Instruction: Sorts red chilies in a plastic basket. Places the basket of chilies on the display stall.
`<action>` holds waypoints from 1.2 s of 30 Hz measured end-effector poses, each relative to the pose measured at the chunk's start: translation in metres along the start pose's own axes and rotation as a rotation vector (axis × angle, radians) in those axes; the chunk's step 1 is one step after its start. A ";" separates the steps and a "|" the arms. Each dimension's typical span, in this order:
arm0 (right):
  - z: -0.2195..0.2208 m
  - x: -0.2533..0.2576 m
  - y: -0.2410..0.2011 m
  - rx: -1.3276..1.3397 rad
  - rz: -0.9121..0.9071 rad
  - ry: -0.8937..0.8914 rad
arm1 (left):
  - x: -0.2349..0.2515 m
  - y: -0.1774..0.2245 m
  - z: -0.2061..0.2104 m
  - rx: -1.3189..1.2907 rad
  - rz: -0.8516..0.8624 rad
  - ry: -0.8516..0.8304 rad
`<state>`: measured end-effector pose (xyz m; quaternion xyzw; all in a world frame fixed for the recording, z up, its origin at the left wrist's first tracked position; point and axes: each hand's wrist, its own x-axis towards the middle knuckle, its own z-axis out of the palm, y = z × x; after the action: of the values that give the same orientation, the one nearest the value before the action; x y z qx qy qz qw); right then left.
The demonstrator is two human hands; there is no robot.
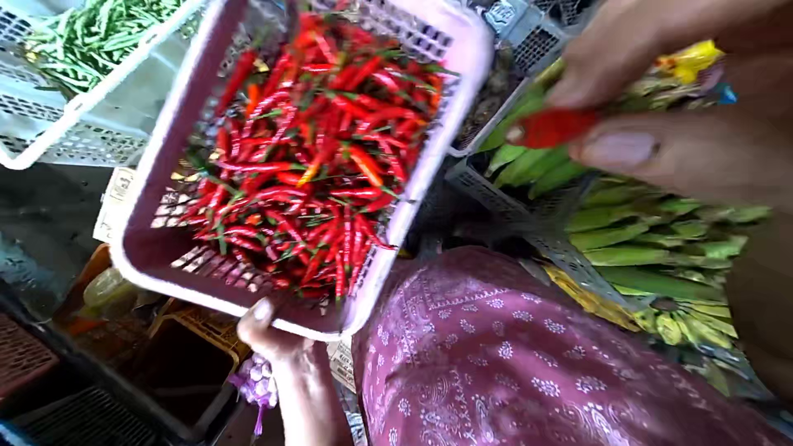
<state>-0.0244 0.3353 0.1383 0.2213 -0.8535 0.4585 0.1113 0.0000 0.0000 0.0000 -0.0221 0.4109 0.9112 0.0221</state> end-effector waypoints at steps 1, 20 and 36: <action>-0.005 -0.014 0.003 -0.072 0.077 -0.022 | 0.002 0.004 -0.001 0.027 0.038 0.040; 0.130 0.026 -0.004 -0.317 -0.304 -0.505 | -0.035 -0.024 0.037 -0.145 -0.248 0.004; 0.127 0.040 -0.008 -0.418 -0.311 -0.469 | -0.029 -0.029 0.039 -0.183 -0.244 -0.236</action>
<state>-0.0539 0.2148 0.0888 0.4204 -0.8874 0.1880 0.0236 0.0294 0.0479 0.0057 0.0335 0.3152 0.9315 0.1784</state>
